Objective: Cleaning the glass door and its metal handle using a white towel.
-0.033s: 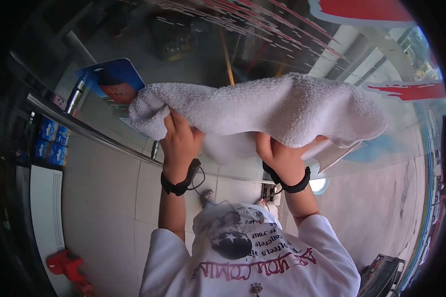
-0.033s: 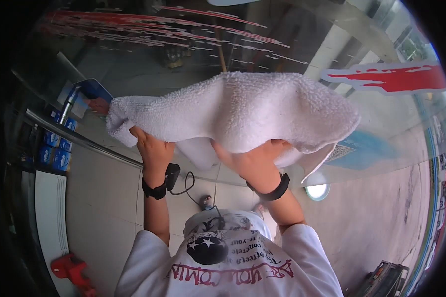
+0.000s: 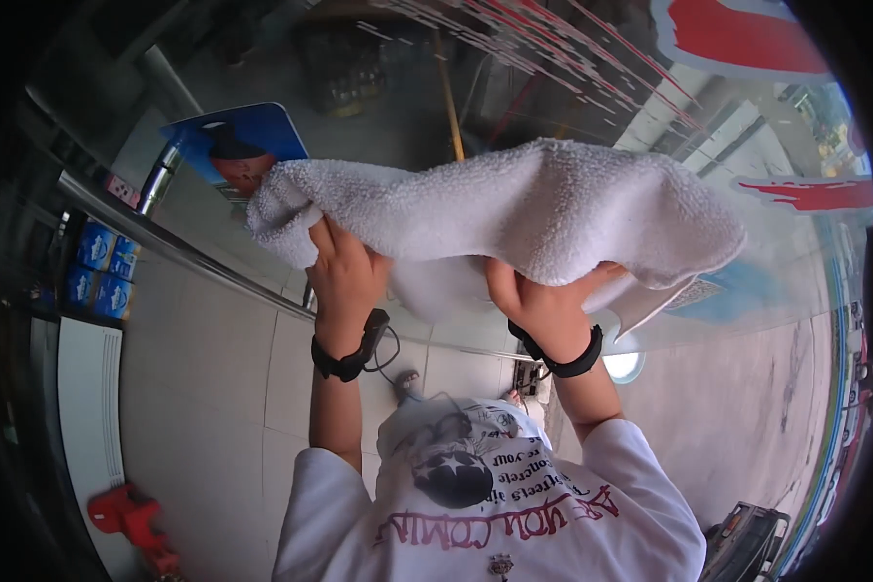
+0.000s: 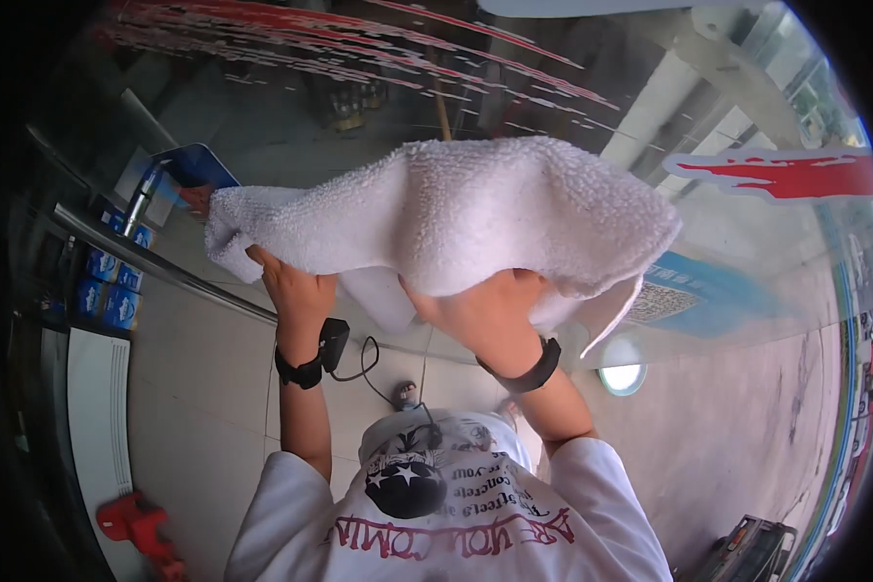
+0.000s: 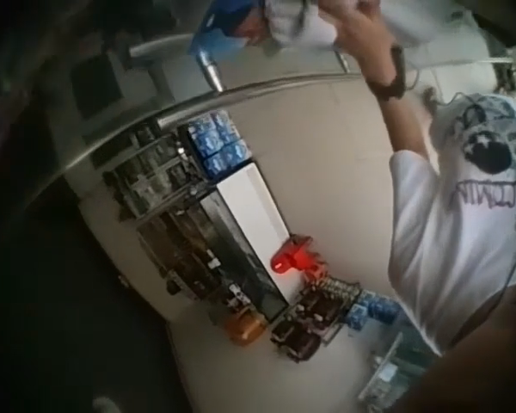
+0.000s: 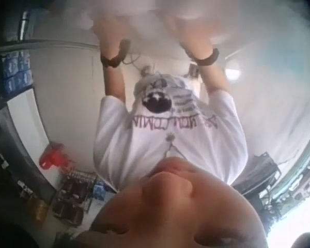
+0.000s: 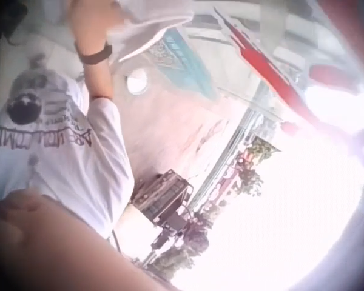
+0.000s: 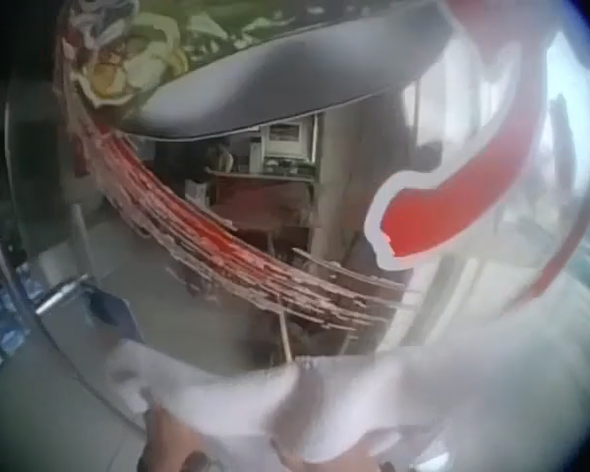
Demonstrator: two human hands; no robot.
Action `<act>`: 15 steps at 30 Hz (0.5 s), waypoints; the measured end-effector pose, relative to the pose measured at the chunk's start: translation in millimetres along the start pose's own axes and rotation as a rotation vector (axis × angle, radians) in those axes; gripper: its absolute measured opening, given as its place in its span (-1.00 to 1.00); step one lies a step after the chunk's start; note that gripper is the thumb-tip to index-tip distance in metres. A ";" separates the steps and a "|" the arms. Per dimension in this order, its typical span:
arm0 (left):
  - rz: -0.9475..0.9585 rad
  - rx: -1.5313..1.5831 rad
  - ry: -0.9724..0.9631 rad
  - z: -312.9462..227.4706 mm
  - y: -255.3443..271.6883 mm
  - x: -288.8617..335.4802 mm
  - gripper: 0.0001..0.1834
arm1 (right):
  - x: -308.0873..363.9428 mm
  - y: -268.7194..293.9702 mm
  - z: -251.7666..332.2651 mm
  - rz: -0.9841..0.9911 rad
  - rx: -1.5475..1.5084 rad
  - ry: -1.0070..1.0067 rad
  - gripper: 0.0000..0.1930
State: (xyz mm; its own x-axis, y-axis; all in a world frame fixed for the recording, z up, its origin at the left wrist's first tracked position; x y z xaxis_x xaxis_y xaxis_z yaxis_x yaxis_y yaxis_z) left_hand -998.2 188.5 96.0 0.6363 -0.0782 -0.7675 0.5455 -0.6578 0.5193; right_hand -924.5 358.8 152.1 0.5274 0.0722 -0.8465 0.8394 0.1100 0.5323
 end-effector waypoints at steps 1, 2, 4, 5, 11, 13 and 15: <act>0.018 -0.014 0.049 22.1 6.8 -0.1 -0.57 | -2.8 -12.1 19.5 0.072 -0.050 0.035 -0.49; 0.012 -0.026 0.065 39.6 13.9 1.0 -0.57 | -3.5 -24.1 37.5 0.145 -0.099 0.068 -0.49; -0.001 -0.060 0.008 65.6 25.1 4.9 -0.57 | -10.7 -42.2 74.9 0.068 -0.114 0.173 -0.56; 0.038 -0.071 -0.014 77.3 25.5 9.1 -0.48 | -15.6 -49.1 90.5 0.053 -0.238 0.202 -0.60; 0.032 0.162 0.172 105.0 8.9 39.8 -0.50 | -1.4 -107.9 150.8 0.251 -0.541 0.333 -0.74; 0.179 0.179 0.247 110.4 0.2 46.4 -0.57 | 3.8 -115.9 150.8 0.293 -0.610 0.331 -0.70; 0.182 0.235 0.310 113.8 -6.9 57.7 -0.60 | 9.8 -117.2 146.4 0.365 -0.723 0.363 -0.62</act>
State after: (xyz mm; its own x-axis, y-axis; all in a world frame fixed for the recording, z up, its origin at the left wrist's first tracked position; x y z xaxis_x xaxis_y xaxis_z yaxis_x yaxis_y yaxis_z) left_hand -1027.3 103.2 5.3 0.8644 -0.0038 -0.5028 0.2922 -0.8099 0.5085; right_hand -998.5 201.5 81.0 0.5683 0.5219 -0.6361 0.2736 0.6092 0.7443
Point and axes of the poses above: each hand's wrist, its own x-axis away from the middle knuckle, its own y-axis out of the back of the hand, z = x × y, the point moved 5 cm from there along -x, towards the middle knuckle, and after that the axes turned 3 degrees about -z, right-handed, at the moved point
